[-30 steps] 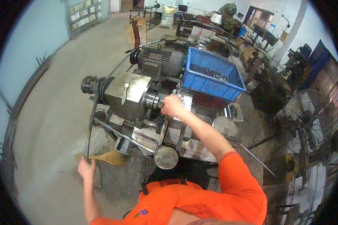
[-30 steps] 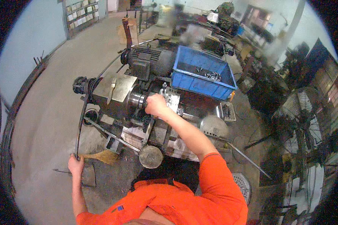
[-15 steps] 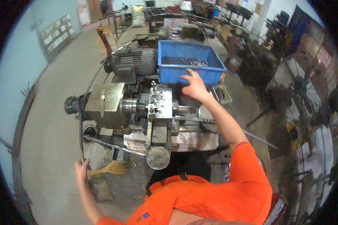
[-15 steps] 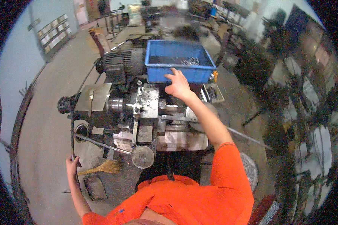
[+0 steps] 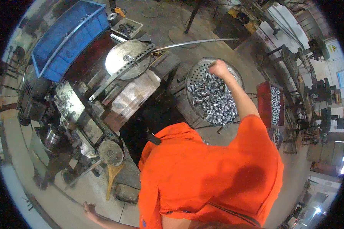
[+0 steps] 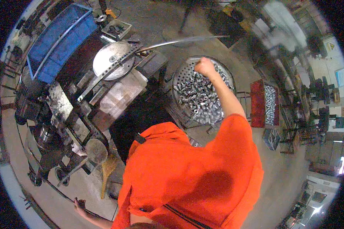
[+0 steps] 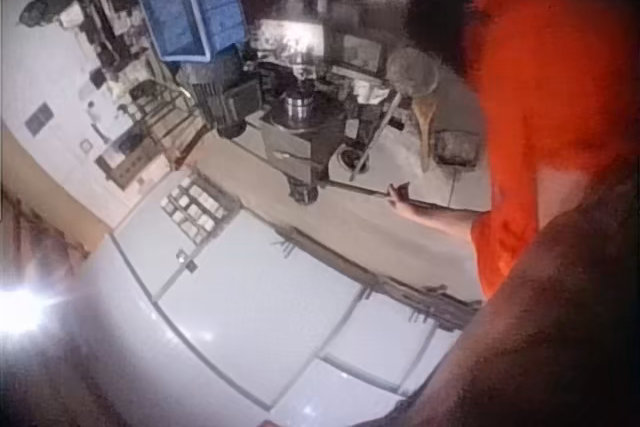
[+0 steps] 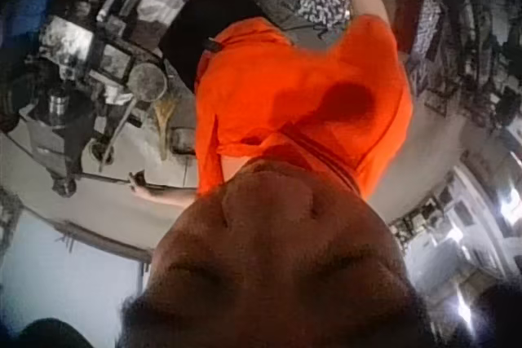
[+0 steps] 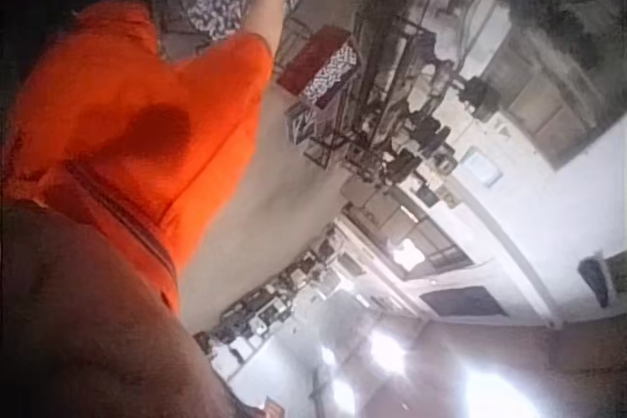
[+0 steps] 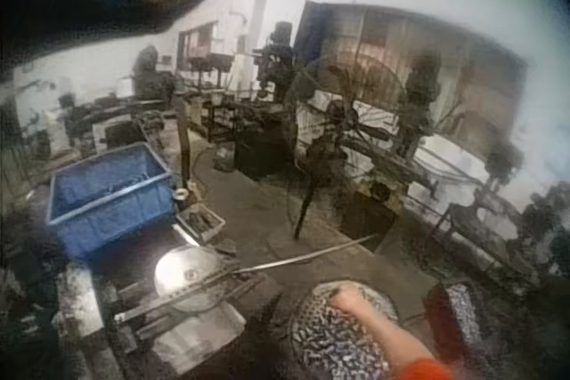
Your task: The person operates a metal turning machine, repeatedly inserting small metal pieces into the chuck and using a long metal rod to guide the process. The person collects the processed pieces in a perforated metal tray and occasionally places them into a blue bin.
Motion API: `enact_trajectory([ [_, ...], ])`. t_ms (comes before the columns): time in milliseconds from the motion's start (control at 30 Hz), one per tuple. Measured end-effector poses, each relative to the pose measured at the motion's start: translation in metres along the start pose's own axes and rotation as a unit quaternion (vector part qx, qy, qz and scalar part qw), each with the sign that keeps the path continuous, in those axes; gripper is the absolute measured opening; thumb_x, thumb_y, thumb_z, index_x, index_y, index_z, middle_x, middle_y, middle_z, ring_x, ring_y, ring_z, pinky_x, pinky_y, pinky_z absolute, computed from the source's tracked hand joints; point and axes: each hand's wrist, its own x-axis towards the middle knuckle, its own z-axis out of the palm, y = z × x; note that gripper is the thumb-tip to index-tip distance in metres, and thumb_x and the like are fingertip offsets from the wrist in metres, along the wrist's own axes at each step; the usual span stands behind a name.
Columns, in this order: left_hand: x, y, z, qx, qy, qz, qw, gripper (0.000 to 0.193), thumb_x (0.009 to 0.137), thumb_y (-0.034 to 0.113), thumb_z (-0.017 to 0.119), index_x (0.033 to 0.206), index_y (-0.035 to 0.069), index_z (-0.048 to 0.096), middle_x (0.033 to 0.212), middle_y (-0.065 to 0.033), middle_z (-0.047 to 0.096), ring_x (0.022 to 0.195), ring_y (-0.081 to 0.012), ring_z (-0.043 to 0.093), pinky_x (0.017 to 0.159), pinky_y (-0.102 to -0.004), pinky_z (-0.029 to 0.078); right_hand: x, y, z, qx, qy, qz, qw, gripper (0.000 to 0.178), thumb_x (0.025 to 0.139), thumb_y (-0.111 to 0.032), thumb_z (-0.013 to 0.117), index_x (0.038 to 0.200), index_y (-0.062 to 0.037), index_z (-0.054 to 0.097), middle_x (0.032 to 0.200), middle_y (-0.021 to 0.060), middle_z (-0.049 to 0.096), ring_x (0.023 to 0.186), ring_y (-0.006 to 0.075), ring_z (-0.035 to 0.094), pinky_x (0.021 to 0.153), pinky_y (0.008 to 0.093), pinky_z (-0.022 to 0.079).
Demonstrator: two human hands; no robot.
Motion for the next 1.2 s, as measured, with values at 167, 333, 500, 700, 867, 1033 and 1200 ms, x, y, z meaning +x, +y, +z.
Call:
enact_trajectory([
  [167, 0.005, 0.007, 0.009, 0.030, 0.004, 0.012, 0.999, 0.033, 0.078, 0.019, 0.066, 0.096, -0.005, 0.052, 0.060, -0.0078, 0.051, 0.051, -0.0156, 0.048, 0.051, -0.0321, 0.045, -0.009, 0.042, 0.065, 0.016, 0.014, 0.125, 0.992, 0.023, 0.063, -0.025, 0.058, 0.076, -0.0091, 0.068, 0.085, 0.0157, 0.064, 0.088, 0.0292, 0.061, 0.081, 0.0347, 0.048],
  [333, -0.014, 0.022, 0.007, 0.110, -0.036, -0.015, 0.993, 0.030, 0.079, 0.027, 0.065, 0.083, -0.002, 0.059, 0.061, -0.0057, 0.055, 0.053, -0.0140, 0.050, 0.055, -0.0263, 0.043, -0.013, -0.018, 0.036, -0.045, -0.107, 0.138, 0.984, 0.033, 0.064, -0.029, 0.060, 0.084, -0.0032, 0.065, 0.104, 0.0197, 0.060, 0.096, 0.0327, 0.058, 0.085, 0.0384, 0.047],
  [500, -0.035, 0.017, 0.026, 0.047, 0.096, 0.043, 0.993, 0.029, 0.077, 0.022, 0.068, 0.087, 0.004, 0.049, 0.054, 0.0006, 0.041, 0.046, -0.0103, 0.041, 0.047, -0.0271, 0.038, -0.024, -0.017, 0.065, -0.064, -0.087, 0.094, 0.990, 0.039, 0.065, -0.031, 0.063, 0.091, -0.0030, 0.063, 0.095, 0.0211, 0.060, 0.092, 0.0327, 0.059, 0.079, 0.0404, 0.049],
  [700, -0.012, 0.005, 0.016, 0.040, 0.024, 0.038, 0.998, 0.036, 0.076, 0.029, 0.068, 0.092, -0.001, 0.055, 0.063, -0.0056, 0.053, 0.056, -0.0157, 0.052, 0.057, -0.0304, 0.046, -0.010, 0.072, 0.136, -0.100, 0.103, -0.054, 0.988, 0.021, 0.058, -0.024, 0.061, 0.062, -0.0036, 0.064, 0.072, 0.0151, 0.063, 0.073, 0.0342, 0.059, 0.067, 0.0464, 0.047],
  [867, -0.041, 0.031, 0.031, 0.028, 0.016, 0.073, 0.997, 0.036, 0.078, 0.029, 0.065, 0.091, -0.003, 0.055, 0.064, -0.0060, 0.054, 0.055, -0.0153, 0.055, 0.054, -0.0309, 0.049, 0.000, 0.020, 0.071, 0.423, 0.127, -0.016, 0.897, 0.016, 0.075, -0.007, 0.057, 0.083, 0.0024, 0.068, 0.078, 0.0153, 0.065, 0.067, 0.0209, 0.063, 0.065, 0.0323, 0.052],
  [1033, -0.044, 0.019, 0.028, -0.010, 0.032, 0.082, 0.996, 0.036, 0.077, 0.029, 0.067, 0.089, -0.002, 0.055, 0.062, -0.0064, 0.054, 0.052, -0.0154, 0.056, 0.050, -0.0295, 0.049, -0.019, -0.109, -0.069, 0.617, 0.123, -0.148, 0.763, 0.014, 0.078, 0.000, 0.055, 0.082, 0.0061, 0.066, 0.089, 0.0124, 0.063, 0.081, 0.0204, 0.060, 0.074, 0.0307, 0.049],
  [1200, -0.023, 0.005, 0.021, 0.014, 0.013, 0.089, 0.996, 0.034, 0.077, 0.029, 0.067, 0.089, -0.001, 0.055, 0.062, -0.0055, 0.054, 0.052, -0.0146, 0.055, 0.047, -0.0290, 0.048, 0.027, -0.223, -0.062, 0.436, 0.035, -0.199, 0.877, 0.017, 0.074, 0.004, 0.051, 0.074, 0.0040, 0.068, 0.094, 0.0135, 0.064, 0.079, 0.0169, 0.060, 0.069, 0.0265, 0.047],
])
